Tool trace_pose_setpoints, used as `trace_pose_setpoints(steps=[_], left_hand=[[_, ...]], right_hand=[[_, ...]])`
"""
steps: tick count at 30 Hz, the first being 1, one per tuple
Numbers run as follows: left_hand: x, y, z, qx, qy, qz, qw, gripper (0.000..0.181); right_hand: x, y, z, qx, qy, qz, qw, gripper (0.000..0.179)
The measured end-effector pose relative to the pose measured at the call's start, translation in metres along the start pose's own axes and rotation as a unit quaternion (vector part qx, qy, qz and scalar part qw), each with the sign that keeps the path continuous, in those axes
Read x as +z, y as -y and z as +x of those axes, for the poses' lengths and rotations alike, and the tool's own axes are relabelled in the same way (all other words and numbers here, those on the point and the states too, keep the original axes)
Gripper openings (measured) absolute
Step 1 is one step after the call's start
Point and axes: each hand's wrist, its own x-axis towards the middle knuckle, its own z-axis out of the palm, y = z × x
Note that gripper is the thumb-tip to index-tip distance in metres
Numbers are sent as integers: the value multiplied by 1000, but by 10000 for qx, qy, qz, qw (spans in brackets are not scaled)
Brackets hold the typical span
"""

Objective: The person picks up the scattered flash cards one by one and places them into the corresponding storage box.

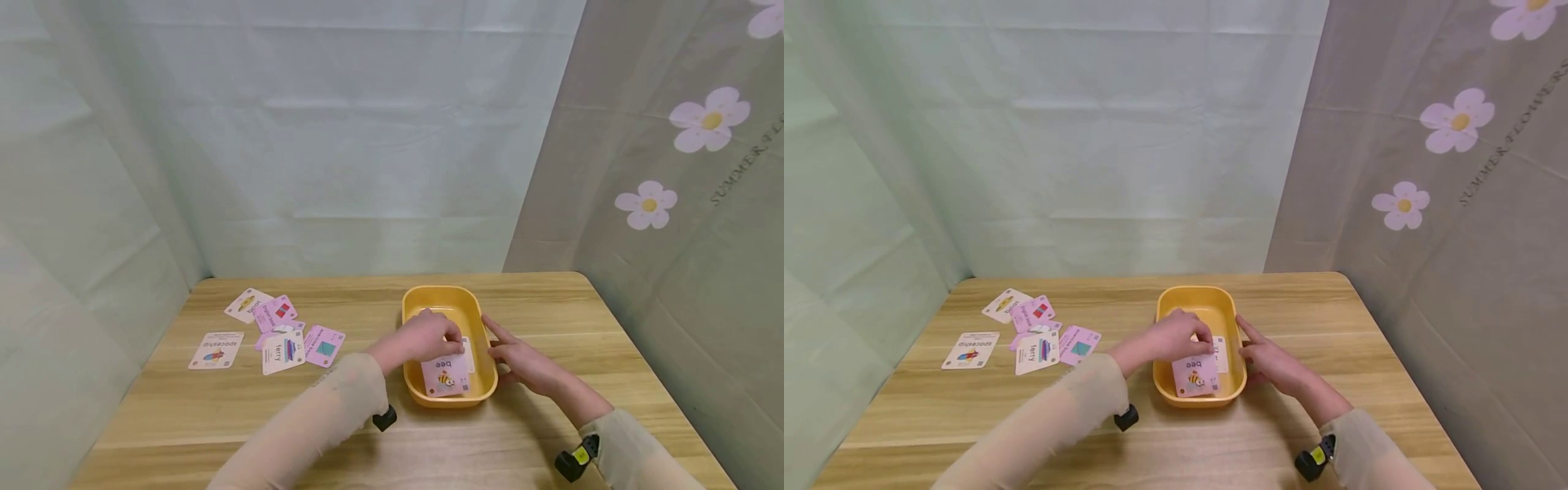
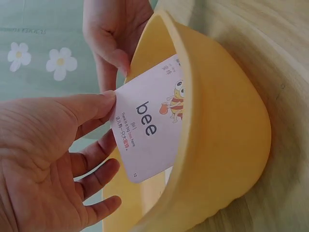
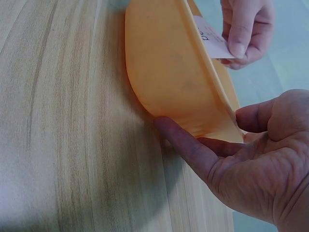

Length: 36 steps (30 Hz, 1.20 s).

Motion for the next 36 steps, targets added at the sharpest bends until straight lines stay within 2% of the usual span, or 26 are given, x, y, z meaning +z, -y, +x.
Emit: trace_pose_setpoints(steps=[9, 18, 21, 28, 36], left_hand=[[8, -6, 7, 26, 212, 50, 9998, 14], [16, -5, 9, 64, 238, 16, 9997, 10], [16, -5, 8, 75, 282, 34, 9996, 12], [9, -6, 5, -124, 280, -99, 9995, 18], [4, -8, 4, -101, 204, -132, 9997, 21]], right_hand=[[1, 0, -1, -38, 11, 12, 10000, 69], [0, 0, -1, -39, 31, -28, 10000, 70], [0, 1, -1, -31, 34, -35, 10000, 70], [1, 0, 0, -65, 9, -40, 10000, 71], [1, 0, 0, -54, 21, -19, 10000, 70]])
